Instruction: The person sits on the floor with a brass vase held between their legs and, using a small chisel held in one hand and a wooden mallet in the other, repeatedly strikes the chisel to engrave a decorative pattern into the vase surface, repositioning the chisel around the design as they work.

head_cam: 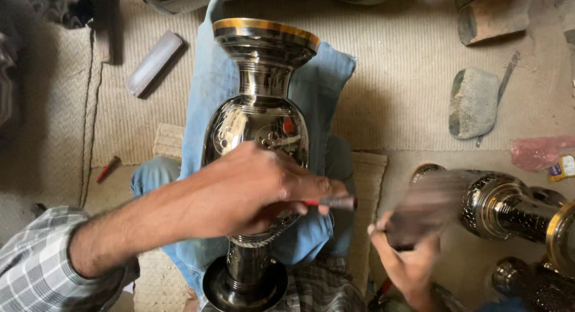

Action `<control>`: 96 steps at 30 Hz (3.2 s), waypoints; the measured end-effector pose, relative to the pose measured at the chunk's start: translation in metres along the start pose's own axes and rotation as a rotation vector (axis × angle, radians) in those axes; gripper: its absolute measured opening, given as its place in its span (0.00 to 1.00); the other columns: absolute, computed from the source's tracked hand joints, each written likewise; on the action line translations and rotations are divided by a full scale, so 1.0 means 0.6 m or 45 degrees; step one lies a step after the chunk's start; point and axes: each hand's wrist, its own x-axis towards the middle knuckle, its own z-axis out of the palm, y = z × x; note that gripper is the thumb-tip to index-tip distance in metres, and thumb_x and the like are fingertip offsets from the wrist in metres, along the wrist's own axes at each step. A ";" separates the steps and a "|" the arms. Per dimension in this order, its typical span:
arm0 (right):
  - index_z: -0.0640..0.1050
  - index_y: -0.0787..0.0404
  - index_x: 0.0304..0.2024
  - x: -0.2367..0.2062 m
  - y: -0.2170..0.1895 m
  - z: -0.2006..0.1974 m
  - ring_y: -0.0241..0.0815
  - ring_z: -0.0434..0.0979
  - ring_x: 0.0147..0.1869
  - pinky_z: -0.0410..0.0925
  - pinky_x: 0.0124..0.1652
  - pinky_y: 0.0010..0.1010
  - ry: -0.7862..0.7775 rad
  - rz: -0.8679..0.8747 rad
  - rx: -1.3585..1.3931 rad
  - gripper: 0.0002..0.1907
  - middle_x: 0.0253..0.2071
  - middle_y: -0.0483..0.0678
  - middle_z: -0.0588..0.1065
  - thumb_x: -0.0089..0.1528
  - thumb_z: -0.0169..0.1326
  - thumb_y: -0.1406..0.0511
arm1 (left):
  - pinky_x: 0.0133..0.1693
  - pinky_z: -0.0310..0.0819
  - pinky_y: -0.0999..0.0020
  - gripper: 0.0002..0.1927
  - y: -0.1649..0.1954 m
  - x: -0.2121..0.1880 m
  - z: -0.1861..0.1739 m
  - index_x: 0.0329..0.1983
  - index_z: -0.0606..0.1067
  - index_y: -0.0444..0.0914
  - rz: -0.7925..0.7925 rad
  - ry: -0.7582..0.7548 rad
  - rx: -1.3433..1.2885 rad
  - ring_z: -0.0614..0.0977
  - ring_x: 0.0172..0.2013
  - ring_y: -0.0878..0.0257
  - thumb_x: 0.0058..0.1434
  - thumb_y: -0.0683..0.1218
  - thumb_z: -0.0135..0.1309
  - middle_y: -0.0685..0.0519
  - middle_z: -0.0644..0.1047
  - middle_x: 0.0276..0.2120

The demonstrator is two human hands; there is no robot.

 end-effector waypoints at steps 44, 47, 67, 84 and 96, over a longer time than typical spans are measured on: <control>0.77 0.57 0.48 -0.133 0.241 -0.008 0.53 0.73 0.59 0.67 0.55 0.38 -0.822 0.277 -0.773 0.27 0.51 0.56 0.73 0.45 0.62 0.75 | 0.53 0.79 0.66 0.20 -0.015 -0.287 0.164 0.61 0.68 0.31 -0.650 1.904 -0.745 0.81 0.49 0.64 0.68 0.31 0.57 0.46 0.79 0.47; 0.78 0.58 0.55 -0.088 0.160 -0.072 0.58 0.65 0.67 0.56 0.64 0.50 -0.786 -0.094 -0.854 0.36 0.59 0.56 0.73 0.42 0.57 0.78 | 0.53 0.79 0.67 0.20 -0.015 -0.280 0.166 0.60 0.68 0.30 -0.705 1.829 -0.625 0.82 0.51 0.62 0.68 0.31 0.58 0.44 0.79 0.47; 0.77 0.58 0.56 0.083 -0.023 -0.185 0.59 0.66 0.65 0.58 0.61 0.49 0.086 -0.715 -0.877 0.38 0.57 0.56 0.72 0.41 0.57 0.79 | 0.47 0.84 0.64 0.21 0.002 -0.278 0.191 0.63 0.67 0.31 -0.551 1.822 -0.756 0.82 0.42 0.64 0.67 0.33 0.57 0.45 0.79 0.46; 0.76 0.58 0.57 0.060 0.060 -0.181 0.60 0.66 0.64 0.61 0.59 0.48 0.171 -0.750 -0.851 0.39 0.56 0.56 0.71 0.40 0.56 0.79 | 0.48 0.85 0.59 0.18 -0.017 -0.272 0.220 0.58 0.70 0.29 -0.473 1.770 -0.780 0.83 0.44 0.60 0.65 0.32 0.56 0.43 0.79 0.46; 0.75 0.58 0.58 -0.076 0.233 -0.103 0.61 0.67 0.62 0.63 0.57 0.48 -0.675 -0.460 -0.774 0.40 0.55 0.57 0.71 0.40 0.56 0.79 | 0.47 0.86 0.69 0.15 -0.021 -0.180 0.154 0.53 0.74 0.30 -0.178 1.279 -0.446 0.85 0.49 0.60 0.64 0.31 0.58 0.44 0.81 0.48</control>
